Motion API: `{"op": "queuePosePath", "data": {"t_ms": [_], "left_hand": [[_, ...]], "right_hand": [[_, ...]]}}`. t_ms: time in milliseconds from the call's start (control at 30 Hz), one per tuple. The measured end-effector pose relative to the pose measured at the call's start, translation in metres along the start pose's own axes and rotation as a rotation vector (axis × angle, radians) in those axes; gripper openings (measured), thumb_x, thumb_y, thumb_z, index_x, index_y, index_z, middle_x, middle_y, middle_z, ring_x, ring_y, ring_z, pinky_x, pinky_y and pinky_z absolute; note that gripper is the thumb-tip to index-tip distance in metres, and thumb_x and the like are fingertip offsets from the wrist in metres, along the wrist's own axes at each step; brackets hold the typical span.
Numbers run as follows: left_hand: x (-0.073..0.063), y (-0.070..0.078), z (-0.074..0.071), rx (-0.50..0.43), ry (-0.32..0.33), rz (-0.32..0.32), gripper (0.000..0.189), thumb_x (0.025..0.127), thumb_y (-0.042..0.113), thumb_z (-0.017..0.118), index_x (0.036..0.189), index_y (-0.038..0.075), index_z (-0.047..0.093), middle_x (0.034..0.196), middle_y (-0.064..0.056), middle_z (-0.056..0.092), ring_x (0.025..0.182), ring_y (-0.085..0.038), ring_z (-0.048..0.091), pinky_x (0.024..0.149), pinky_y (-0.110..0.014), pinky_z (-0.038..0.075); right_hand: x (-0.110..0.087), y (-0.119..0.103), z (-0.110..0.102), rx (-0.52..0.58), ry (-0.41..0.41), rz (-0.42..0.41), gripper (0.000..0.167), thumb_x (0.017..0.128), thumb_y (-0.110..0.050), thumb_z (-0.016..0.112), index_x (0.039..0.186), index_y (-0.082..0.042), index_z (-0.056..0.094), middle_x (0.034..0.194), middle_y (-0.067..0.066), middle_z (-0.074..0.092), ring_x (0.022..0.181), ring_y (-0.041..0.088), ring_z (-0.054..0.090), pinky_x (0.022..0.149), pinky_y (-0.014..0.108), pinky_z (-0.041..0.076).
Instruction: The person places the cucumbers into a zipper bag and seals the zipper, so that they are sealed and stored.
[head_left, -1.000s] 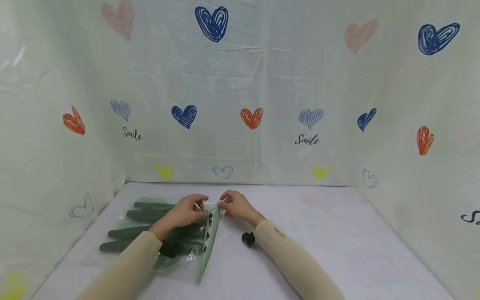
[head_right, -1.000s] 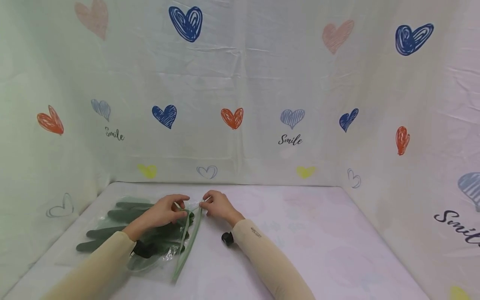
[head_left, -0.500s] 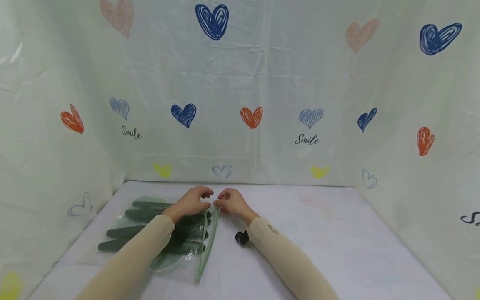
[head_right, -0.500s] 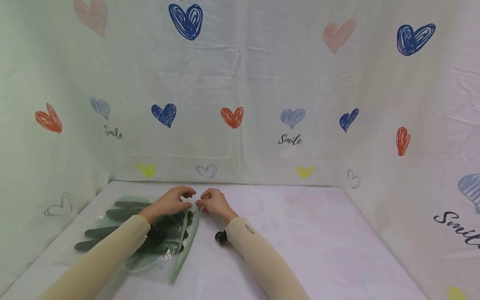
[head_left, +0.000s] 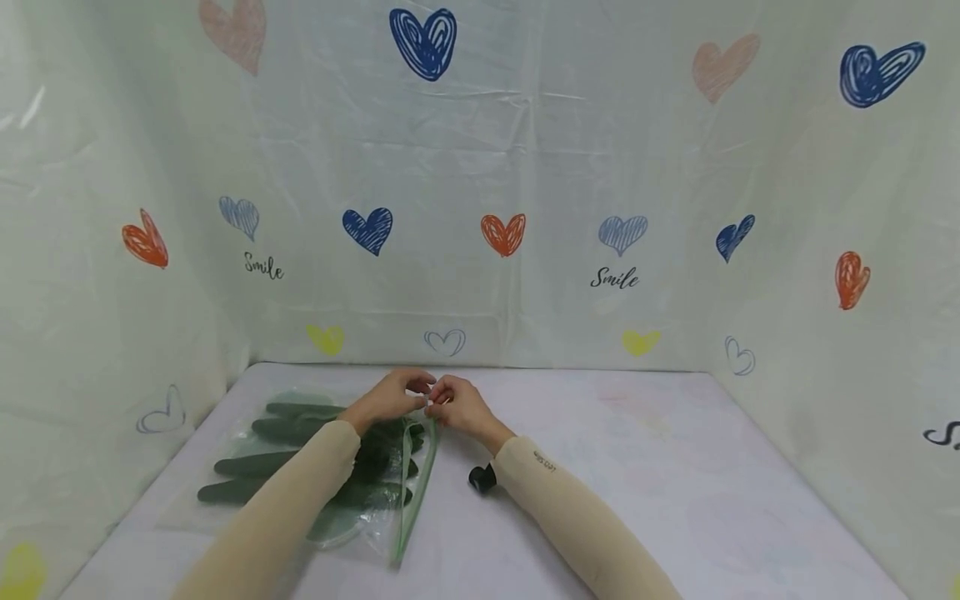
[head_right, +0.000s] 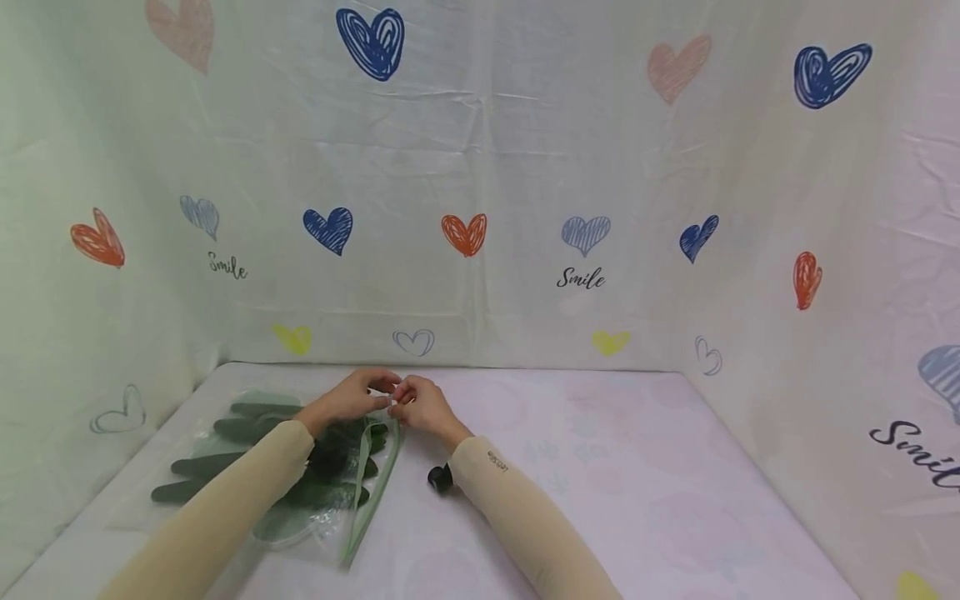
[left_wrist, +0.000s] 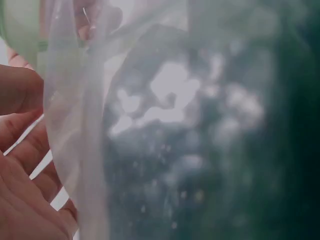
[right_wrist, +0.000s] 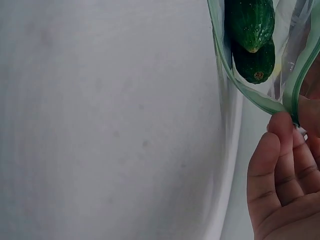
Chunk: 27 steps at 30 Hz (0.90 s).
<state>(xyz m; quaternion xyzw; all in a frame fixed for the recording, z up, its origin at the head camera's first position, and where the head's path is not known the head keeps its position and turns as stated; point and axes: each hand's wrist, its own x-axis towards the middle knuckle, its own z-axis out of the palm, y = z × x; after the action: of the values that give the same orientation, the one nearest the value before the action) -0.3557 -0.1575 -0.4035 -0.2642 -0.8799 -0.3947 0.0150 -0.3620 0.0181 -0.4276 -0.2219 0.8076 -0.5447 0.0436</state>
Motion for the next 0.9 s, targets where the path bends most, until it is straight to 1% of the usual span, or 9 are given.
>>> {"op": "queuePosePath", "data": {"t_ms": [67, 133, 200, 267, 467, 667, 833, 900], "left_hand": [[0.0013, -0.0004, 0.0011, -0.016, 0.0, 0.007, 0.029, 0.083, -0.005, 0.058, 0.111, -0.009, 0.063, 0.1, -0.018, 0.066, 0.093, -0.03, 0.063, 0.077, -0.039, 0.052], [0.0023, 0.0003, 0.0019, -0.03, 0.003, -0.008, 0.022, 0.083, -0.005, 0.058, 0.103, -0.007, 0.065, 0.092, -0.014, 0.066, 0.084, -0.023, 0.061, 0.071, -0.032, 0.05], [0.0029, 0.0012, 0.0027, -0.044, 0.01, -0.03, 0.016, 0.082, -0.007, 0.058, 0.096, -0.006, 0.065, 0.085, -0.01, 0.065, 0.077, -0.018, 0.058, 0.067, -0.029, 0.047], [0.004, 0.0013, 0.0038, -0.056, 0.015, -0.043, 0.012, 0.082, -0.007, 0.058, 0.091, -0.005, 0.064, 0.08, -0.009, 0.063, 0.073, -0.016, 0.055, 0.065, -0.028, 0.046], [0.0042, 0.0018, 0.0042, -0.077, 0.033, -0.09, 0.008, 0.083, -0.007, 0.06, 0.089, -0.004, 0.064, 0.079, -0.007, 0.063, 0.072, -0.013, 0.055, 0.065, -0.027, 0.047], [0.003, 0.0027, 0.0015, -0.083, 0.05, -0.108, 0.006, 0.083, -0.005, 0.062, 0.088, -0.006, 0.066, 0.078, -0.007, 0.064, 0.071, -0.012, 0.055, 0.064, -0.025, 0.047], [0.0021, 0.0044, 0.0001, -0.078, 0.053, -0.134, 0.005, 0.083, -0.002, 0.064, 0.087, -0.004, 0.067, 0.076, -0.005, 0.064, 0.068, -0.012, 0.054, 0.062, -0.027, 0.046], [0.0019, 0.0057, -0.0002, -0.063, 0.058, -0.139, 0.004, 0.083, -0.001, 0.065, 0.085, -0.003, 0.067, 0.075, -0.005, 0.064, 0.067, -0.012, 0.054, 0.062, -0.027, 0.045]], "right_hand": [[-0.0003, 0.0004, -0.0003, -0.012, -0.005, -0.011, 0.015, 0.079, 0.001, 0.073, 0.087, -0.003, 0.06, 0.072, 0.0, 0.059, 0.057, 0.01, 0.055, 0.051, 0.023, 0.049], [-0.0005, 0.0008, -0.0007, -0.027, -0.006, -0.025, 0.015, 0.079, 0.001, 0.072, 0.087, -0.004, 0.06, 0.071, 0.0, 0.059, 0.056, 0.01, 0.056, 0.05, 0.023, 0.049], [-0.0003, 0.0017, -0.001, -0.039, -0.008, -0.035, 0.014, 0.08, 0.0, 0.072, 0.087, -0.005, 0.06, 0.071, 0.0, 0.06, 0.056, 0.01, 0.056, 0.05, 0.023, 0.049], [-0.0005, 0.0024, -0.0014, -0.043, -0.009, -0.046, 0.014, 0.08, 0.0, 0.072, 0.087, -0.005, 0.061, 0.07, -0.001, 0.06, 0.056, 0.009, 0.055, 0.05, 0.022, 0.048], [-0.0016, 0.0008, -0.0021, -0.061, -0.002, -0.071, 0.013, 0.08, 0.0, 0.071, 0.087, -0.005, 0.061, 0.069, -0.002, 0.06, 0.057, 0.008, 0.055, 0.05, 0.021, 0.045], [-0.0023, -0.0006, -0.0015, -0.072, 0.006, -0.058, 0.012, 0.081, -0.003, 0.072, 0.087, -0.007, 0.062, 0.071, -0.001, 0.061, 0.061, 0.009, 0.056, 0.052, 0.021, 0.044], [-0.0038, -0.0027, -0.0001, -0.078, 0.015, -0.044, 0.012, 0.08, -0.004, 0.073, 0.087, -0.008, 0.062, 0.07, -0.001, 0.062, 0.061, 0.009, 0.057, 0.052, 0.021, 0.044], [-0.0037, -0.0029, 0.0013, -0.081, 0.028, -0.045, 0.012, 0.08, -0.004, 0.073, 0.086, -0.007, 0.063, 0.07, -0.001, 0.062, 0.061, 0.008, 0.057, 0.051, 0.021, 0.044]]}}
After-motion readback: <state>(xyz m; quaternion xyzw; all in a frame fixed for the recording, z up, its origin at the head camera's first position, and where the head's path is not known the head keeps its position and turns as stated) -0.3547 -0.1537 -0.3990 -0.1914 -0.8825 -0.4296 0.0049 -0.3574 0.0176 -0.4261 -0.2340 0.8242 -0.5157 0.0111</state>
